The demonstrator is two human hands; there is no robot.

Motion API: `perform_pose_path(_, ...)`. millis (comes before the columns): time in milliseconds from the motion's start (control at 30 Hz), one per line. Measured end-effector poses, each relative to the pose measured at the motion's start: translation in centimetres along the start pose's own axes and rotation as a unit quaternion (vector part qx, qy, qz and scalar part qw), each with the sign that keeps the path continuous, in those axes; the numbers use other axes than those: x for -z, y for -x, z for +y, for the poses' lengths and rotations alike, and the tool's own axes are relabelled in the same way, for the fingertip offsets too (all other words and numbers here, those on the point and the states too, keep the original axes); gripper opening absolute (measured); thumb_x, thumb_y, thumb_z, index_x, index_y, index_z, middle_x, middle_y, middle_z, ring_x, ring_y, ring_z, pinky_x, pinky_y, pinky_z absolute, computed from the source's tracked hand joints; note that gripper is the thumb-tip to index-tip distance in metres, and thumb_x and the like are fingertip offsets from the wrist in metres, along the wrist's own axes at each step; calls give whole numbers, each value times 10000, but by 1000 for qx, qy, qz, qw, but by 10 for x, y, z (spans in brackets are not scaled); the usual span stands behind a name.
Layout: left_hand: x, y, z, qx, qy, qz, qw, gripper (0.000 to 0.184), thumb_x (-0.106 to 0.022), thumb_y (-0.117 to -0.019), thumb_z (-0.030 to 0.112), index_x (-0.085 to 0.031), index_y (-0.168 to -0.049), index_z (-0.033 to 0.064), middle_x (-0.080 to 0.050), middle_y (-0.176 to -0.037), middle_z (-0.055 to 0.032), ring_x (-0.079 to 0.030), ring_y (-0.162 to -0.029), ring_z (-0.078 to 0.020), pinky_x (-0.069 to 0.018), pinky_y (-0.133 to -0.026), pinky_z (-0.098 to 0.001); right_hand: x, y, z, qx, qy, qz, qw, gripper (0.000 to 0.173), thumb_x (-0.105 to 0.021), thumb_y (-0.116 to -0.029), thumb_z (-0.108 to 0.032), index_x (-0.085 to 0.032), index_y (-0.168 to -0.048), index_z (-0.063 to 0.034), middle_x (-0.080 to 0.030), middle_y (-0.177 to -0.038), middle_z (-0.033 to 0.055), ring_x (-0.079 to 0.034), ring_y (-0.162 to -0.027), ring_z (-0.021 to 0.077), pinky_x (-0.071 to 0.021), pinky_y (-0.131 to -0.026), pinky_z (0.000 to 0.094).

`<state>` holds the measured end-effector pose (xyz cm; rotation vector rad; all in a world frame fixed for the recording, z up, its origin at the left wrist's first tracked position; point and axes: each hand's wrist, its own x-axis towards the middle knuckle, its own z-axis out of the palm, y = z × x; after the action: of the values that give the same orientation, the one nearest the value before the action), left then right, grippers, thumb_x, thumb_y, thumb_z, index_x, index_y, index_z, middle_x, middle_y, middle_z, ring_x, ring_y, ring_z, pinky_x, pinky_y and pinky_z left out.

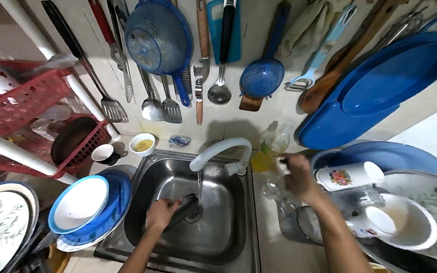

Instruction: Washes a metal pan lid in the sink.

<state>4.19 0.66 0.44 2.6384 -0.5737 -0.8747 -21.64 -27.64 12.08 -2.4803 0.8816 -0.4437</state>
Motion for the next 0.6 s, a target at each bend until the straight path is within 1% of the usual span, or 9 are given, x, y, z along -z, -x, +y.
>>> perform_pose_path(67,3,1,-2,-5,16,9,1000,584,-543,-1017,543,-702,-969,-16,-687,-976,-237,-665,-978,-404,-501,-846,-601,19,-28,33,-69,41,21,997,596,-601,-846,142,-451,-1422,114,-441,-1406,397,-437,-1315,568,-394,-1082,632)
perform_pose_path(167,3,1,-6,-22,69,30,997,572,-541,-1030,509,-680,-912,-33,-661,-893,-229,-649,-891,-387,-491,-805,-595,22,-54,74,-152,60,-32,986,599,-636,-915,28,-414,-1470,71,-375,-1485,378,-403,-1364,545,-381,-1087,643)
perform_pose_path(233,3,3,-7,-40,116,44,991,552,-539,-1044,464,-667,-873,-45,-631,-822,-207,-624,-819,-356,-484,-784,-571,24,-50,70,-170,82,-57,980,627,-671,-937,-53,-408,-1494,62,-322,-1539,377,-317,-1417,575,-266,-1109,740)
perform_pose_path(267,2,4,-7,-57,143,58,986,541,-537,-1052,435,-644,-816,-39,-590,-747,-170,-589,-743,-316,-472,-736,-537,25,-44,55,-153,91,-65,982,607,-670,-941,-47,-425,-1483,72,-338,-1533,380,-312,-1420,581,-231,-1116,756)
perform_pose_path(300,-1,4,-8,-78,175,75,979,530,-536,-1059,400,-614,-751,-24,-537,-671,-117,-542,-662,-260,-454,-677,-488,25,-36,36,-117,90,-76,986,546,-646,-952,-28,-462,-1455,81,-398,-1496,376,-362,-1397,570,-258,-1114,740)
perform_pose_path(367,-9,3,-9,-117,237,101,959,525,-530,-1066,328,-546,-645,15,-448,-580,-28,-464,-562,-167,-424,-602,-402,15,-13,-1,-2,53,-121,991,409,-578,-982,-6,-549,-1381,77,-550,-1389,328,-537,-1292,488,-408,-1086,632)
perform_pose_path(400,-13,3,-9,-137,267,115,947,526,-530,-1064,294,-512,-605,37,-414,-549,8,-432,-524,-122,-407,-569,-354,5,-4,-21,51,24,-164,985,374,-541,-997,0,-573,-1362,77,-580,-1368,308,-561,-1281,460,-420,-1095,595)
perform_pose_path(500,-25,5,0,-180,338,154,911,533,-511,-1054,188,-427,-537,89,-354,-497,68,-371,-464,-43,-354,-508,-259,-47,6,-71,156,-27,-247,956,369,-456,-1021,29,-595,-1360,70,-591,-1378,285,-558,-1307,429,-401,-1140,522)
perform_pose_path(600,-31,13,16,-180,383,175,889,506,-463,-1068,143,-469,-571,52,-372,-517,57,-387,-488,-39,-366,-528,-242,-132,13,-101,241,-75,-157,955,374,-495,-1019,-31,-610,-1365,50,-570,-1447,234,-501,-1387,415,-358,-1178,543)
